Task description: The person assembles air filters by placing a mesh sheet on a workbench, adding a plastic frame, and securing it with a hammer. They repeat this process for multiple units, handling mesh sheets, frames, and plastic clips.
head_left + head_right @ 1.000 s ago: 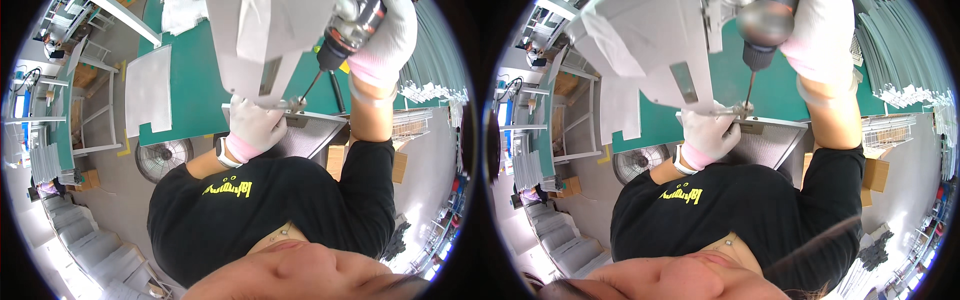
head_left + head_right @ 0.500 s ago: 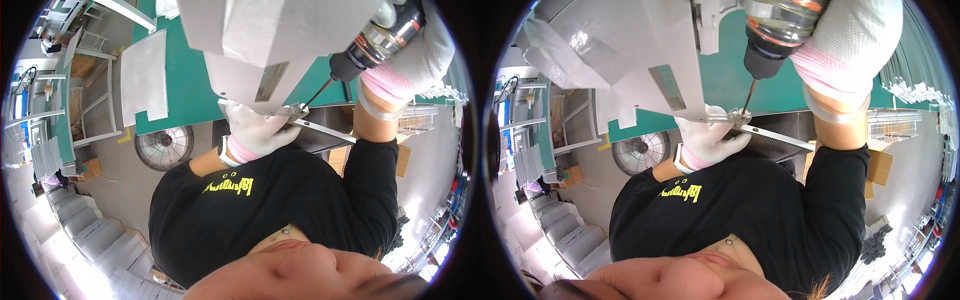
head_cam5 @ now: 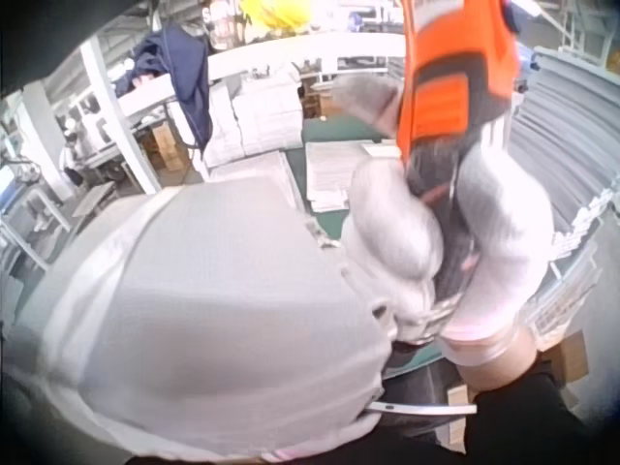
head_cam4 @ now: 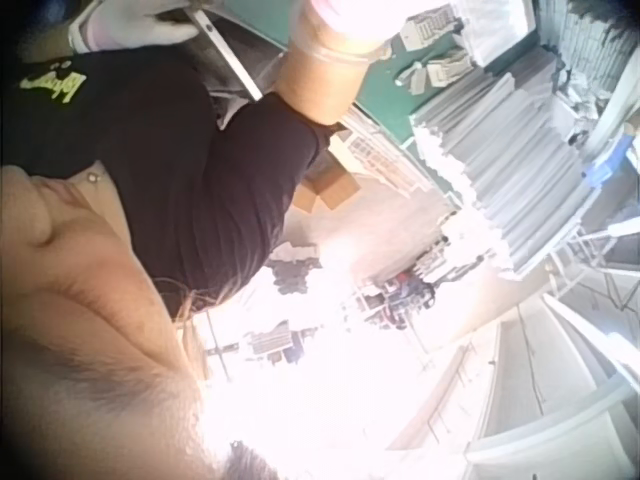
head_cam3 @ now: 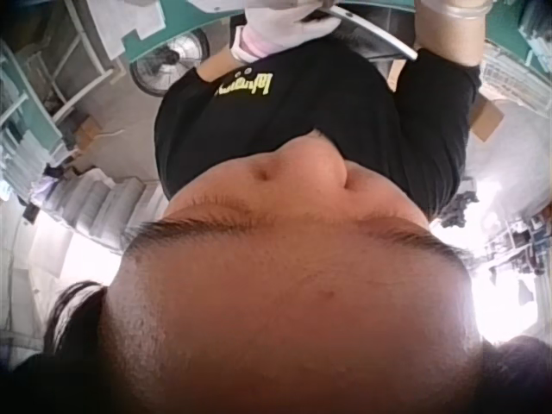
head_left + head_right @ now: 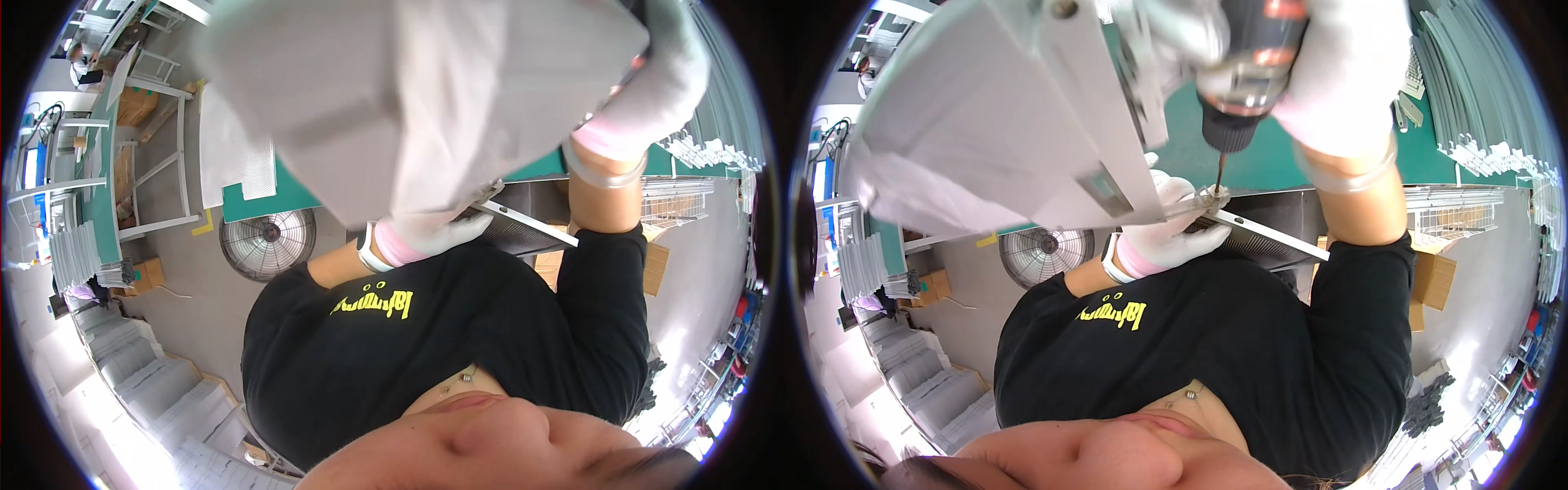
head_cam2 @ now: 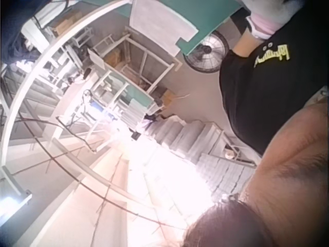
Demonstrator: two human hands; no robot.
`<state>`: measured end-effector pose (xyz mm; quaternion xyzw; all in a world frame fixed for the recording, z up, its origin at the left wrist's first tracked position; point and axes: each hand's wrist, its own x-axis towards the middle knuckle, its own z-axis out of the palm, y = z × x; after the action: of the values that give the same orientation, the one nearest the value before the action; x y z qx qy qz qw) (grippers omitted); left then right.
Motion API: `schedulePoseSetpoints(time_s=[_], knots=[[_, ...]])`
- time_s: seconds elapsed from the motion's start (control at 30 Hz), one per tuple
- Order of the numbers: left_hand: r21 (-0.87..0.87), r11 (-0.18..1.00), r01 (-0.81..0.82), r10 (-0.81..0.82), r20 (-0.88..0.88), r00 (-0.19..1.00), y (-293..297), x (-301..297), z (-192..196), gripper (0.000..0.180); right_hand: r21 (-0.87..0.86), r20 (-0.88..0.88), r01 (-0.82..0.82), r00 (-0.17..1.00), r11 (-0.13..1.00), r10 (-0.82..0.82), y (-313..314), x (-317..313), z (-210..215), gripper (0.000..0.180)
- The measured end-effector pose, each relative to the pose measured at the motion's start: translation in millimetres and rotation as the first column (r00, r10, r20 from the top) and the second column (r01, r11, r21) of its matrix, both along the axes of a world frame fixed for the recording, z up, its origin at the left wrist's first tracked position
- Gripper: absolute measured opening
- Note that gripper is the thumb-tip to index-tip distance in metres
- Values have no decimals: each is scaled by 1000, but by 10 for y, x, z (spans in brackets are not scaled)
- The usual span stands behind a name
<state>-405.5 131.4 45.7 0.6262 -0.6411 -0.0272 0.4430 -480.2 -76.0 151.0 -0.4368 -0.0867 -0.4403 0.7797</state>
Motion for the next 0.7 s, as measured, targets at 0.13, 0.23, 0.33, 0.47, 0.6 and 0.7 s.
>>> schedulePoseSetpoints(time_s=[0.13, 0.23, 0.33, 0.47, 0.6, 0.7], knots=[[62, 996, 70, -61, -144, 988, -23, -66, -42, 39, 137, -43, -56, 997, 989, 62, -30, -22, -373, 41], [45, 997, 64, -63, -12, 998, -44, -42, -104, 39, 246, -81, 73, 995, 967, -55, -95, -34, -618, 40], [109, 993, 43, -33, -93, 995, -8, -50, -173, 41, 165, -40, 136, 991, 977, -131, -205, -64, -771, 48], [222, 974, 33, -14, -88, 996, 44, -44, -213, 43, 210, -87, 129, 990, 969, -113, -229, -41, -897, 44], [246, 966, 73, -65, -42, 997, 54, -38, -189, 36, 277, -164, 66, 986, 959, -21, -133, 44, -900, 41], [215, 976, 35, -54, 82, 995, 4, -91, -107, 37, 328, -231, 29, 972, 944, 51, -96, 89, -884, 38]])
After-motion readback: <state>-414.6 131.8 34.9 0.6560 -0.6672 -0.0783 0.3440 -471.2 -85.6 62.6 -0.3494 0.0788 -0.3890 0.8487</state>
